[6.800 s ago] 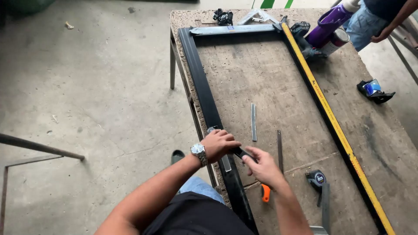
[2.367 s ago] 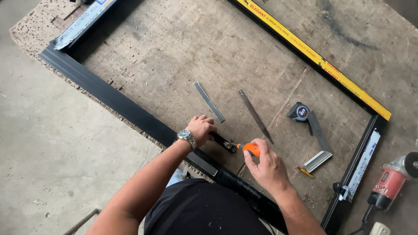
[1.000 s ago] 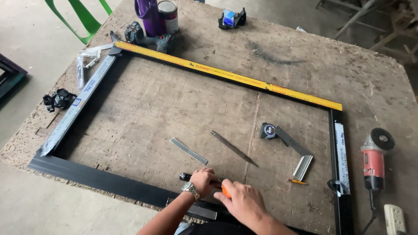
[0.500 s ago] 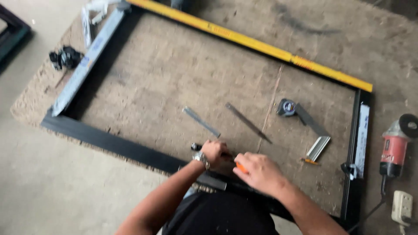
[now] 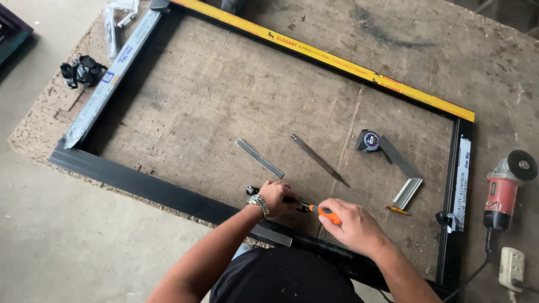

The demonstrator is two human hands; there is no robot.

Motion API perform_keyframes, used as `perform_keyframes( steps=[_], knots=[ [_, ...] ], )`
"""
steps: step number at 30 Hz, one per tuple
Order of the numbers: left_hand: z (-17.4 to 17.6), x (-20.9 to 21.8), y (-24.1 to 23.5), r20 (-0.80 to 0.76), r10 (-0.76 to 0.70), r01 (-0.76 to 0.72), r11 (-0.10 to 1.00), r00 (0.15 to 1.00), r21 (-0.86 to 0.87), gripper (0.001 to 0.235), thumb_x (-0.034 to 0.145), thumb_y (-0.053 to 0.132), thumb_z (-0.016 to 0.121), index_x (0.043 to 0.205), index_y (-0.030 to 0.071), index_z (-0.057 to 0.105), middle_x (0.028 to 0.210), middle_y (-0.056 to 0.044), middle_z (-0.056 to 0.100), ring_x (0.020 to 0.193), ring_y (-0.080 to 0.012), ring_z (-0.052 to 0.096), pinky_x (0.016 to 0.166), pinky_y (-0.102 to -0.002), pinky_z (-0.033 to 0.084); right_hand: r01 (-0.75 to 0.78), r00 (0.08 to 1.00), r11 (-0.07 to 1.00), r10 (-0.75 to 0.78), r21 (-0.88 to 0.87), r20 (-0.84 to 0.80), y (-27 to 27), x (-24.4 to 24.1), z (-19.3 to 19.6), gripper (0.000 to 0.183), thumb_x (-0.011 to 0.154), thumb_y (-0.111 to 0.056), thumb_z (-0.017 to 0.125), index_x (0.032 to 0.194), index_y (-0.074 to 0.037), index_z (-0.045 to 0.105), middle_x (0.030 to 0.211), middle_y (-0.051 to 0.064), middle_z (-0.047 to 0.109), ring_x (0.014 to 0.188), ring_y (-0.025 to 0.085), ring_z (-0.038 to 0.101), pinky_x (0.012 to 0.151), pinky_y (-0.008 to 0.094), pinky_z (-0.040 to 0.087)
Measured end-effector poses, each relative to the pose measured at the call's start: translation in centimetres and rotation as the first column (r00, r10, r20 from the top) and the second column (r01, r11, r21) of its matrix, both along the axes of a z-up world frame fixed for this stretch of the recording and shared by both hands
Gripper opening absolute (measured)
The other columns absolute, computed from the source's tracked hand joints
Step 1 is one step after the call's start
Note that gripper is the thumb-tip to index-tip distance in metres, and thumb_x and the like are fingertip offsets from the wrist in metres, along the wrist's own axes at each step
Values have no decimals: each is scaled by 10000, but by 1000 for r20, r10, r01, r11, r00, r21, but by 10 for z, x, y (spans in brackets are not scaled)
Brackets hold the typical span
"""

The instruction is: Filing the edges of a cutout in a black aluminum frame to precisely fit a lock mechanism, then installing the component.

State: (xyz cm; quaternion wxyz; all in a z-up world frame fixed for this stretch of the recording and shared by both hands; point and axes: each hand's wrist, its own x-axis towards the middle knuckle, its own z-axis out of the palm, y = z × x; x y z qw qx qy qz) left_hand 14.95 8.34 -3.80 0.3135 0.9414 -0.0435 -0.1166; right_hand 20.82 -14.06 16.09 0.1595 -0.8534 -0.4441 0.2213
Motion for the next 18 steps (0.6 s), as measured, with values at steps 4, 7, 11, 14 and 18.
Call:
perform_keyframes(
  steps=[4,7,11,14,18],
  knots=[
    [-20,5,2,98,41,-39,999,994,-24,323,785,596,690,998,378,797,1046,80,715,1018,-221,645,857,-470,392,-97,988,993,87,72,130,-2,-14,-14,210,918,-302,655,1121,-248,643,876,5,631,713,270,684,638,415,536],
    [-32,2,-4,101,57,-53,998,993,-39,327,762,638,694,986,417,784,1025,90,699,1056,-189,621,869,-429,367,-59,994,997,54,53,95,4,-28,-21,217,921,-319,655,1114,-221,640,932,-17,695,766,250,703,724,377,539],
    [-25,1,-4,69,44,-42,998,997,-39,301,795,623,678,1003,431,781,1034,81,684,1083,-198,611,869,-451,379,94,981,993,-80,-75,177,29,-39,-24,240,901,-415,669,1066,-251,611,944,-23,761,751,312,736,638,460,551],
    [-24,4,-5,46,52,-49,998,998,-46,310,795,595,684,1010,397,786,1043,63,684,1095,-215,607,881,-454,388,83,983,994,-70,-68,173,40,-45,-23,224,896,-387,690,1055,-241,631,907,-15,715,752,297,715,636,450,542],
    [-1,7,-2,-87,2,-2,1000,996,-1,320,834,545,674,1082,366,767,1080,29,677,1133,-228,613,929,-484,387,44,989,995,-31,-87,144,39,-47,-19,249,895,-357,689,1123,-256,689,959,3,666,810,293,719,714,451,554]
  ],
)
